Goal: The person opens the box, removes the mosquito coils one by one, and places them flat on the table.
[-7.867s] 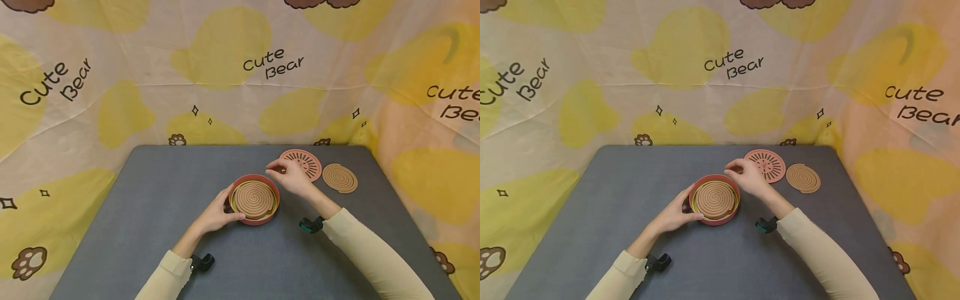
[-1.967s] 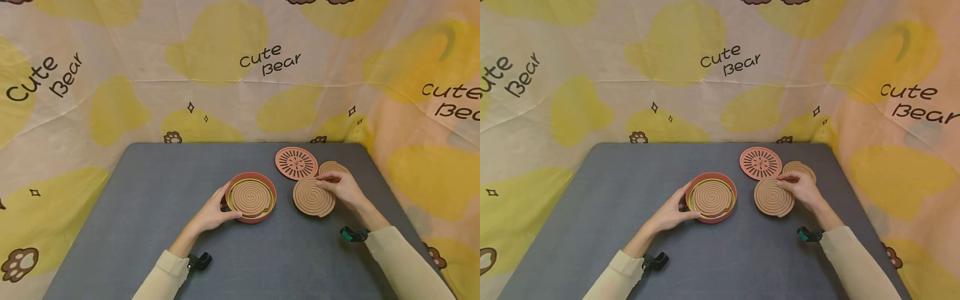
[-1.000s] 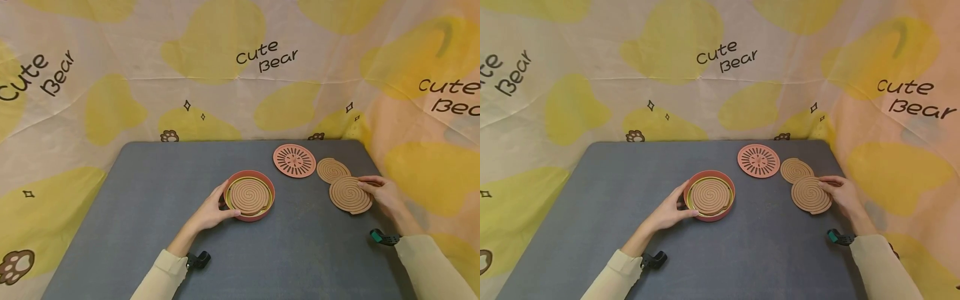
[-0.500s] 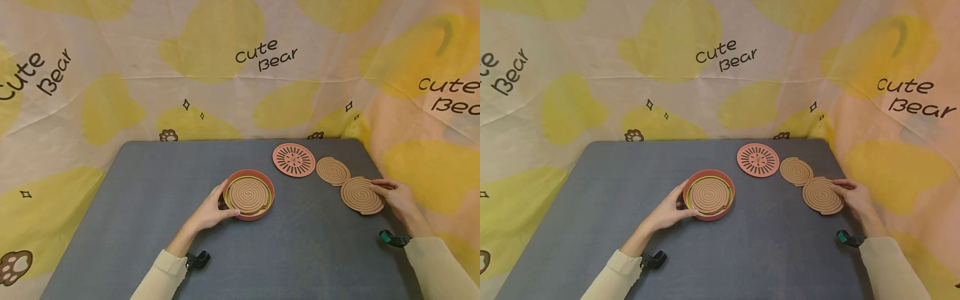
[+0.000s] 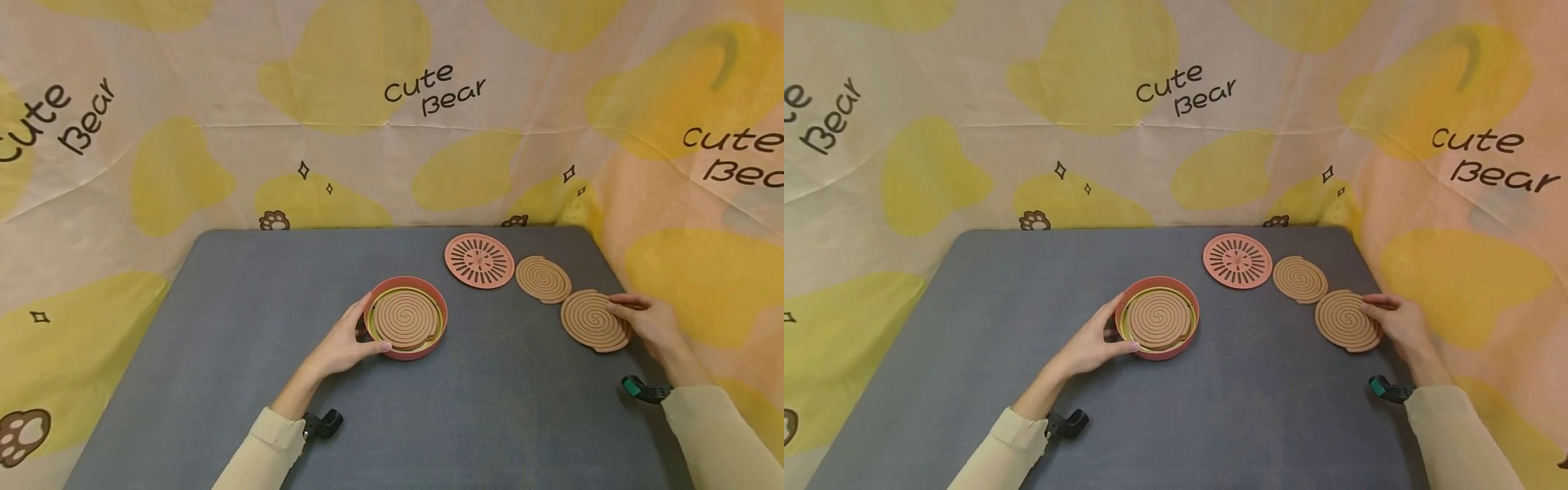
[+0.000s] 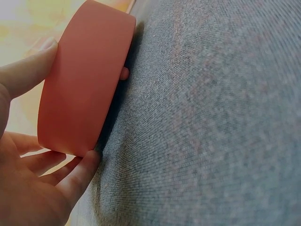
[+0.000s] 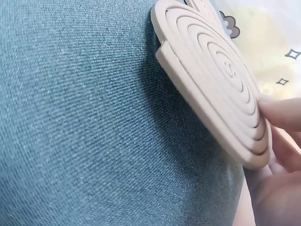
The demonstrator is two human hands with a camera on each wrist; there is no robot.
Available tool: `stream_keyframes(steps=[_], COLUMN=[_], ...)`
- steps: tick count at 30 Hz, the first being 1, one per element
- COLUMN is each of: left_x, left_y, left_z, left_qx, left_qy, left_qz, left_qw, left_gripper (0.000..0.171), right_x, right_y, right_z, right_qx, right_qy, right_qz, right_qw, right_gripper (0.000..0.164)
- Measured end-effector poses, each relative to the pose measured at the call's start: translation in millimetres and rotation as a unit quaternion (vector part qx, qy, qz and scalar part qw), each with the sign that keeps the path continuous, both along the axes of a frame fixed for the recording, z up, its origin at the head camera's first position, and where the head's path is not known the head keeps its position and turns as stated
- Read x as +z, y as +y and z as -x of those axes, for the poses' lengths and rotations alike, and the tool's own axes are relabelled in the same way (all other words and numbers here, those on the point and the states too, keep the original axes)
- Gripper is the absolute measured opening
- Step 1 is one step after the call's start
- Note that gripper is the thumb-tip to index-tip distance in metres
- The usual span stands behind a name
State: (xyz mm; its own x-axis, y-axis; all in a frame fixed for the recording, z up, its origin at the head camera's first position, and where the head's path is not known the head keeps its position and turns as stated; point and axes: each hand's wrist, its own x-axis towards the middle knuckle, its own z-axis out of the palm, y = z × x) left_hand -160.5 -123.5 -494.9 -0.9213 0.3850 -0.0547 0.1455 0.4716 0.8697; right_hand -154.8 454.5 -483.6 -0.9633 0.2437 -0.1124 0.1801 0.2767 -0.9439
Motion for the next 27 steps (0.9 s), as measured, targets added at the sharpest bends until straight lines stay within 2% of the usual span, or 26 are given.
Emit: stream_keyframes(steps=[5, 10, 16, 27], left_x=[-1.2, -0.9, 0.4, 1.5], left_y=[1, 1, 1, 2], left_z=[0.2, 0.6, 0.4, -0.2], left_qx=[0.007, 0.010, 0.007, 0.005], left_qy=[-0.006, -0.011, -0.008, -0.003], left_qz=[0.004, 0.007, 0.005, 0.003], left_qw=[1.0000, 0.9999, 0.9999, 1.0000], left_gripper=[0.109, 0.110, 0.109, 0.107], right_x=[-1.0, 0.1, 2.3, 15.1], right_y=[0, -2, -3, -20], right_z=[0.2, 0.3, -0.3, 2.5], right_qx=[-0.001, 0.005, 0.008, 0.018], right_qy=[-0.008, -0.015, -0.007, 0.017], right_qz=[-0.082, -0.135, -0.154, -0.175], right_qw=[0.997, 0.991, 0.988, 0.984], right_gripper=[0.006, 0.031, 0.043, 0.046])
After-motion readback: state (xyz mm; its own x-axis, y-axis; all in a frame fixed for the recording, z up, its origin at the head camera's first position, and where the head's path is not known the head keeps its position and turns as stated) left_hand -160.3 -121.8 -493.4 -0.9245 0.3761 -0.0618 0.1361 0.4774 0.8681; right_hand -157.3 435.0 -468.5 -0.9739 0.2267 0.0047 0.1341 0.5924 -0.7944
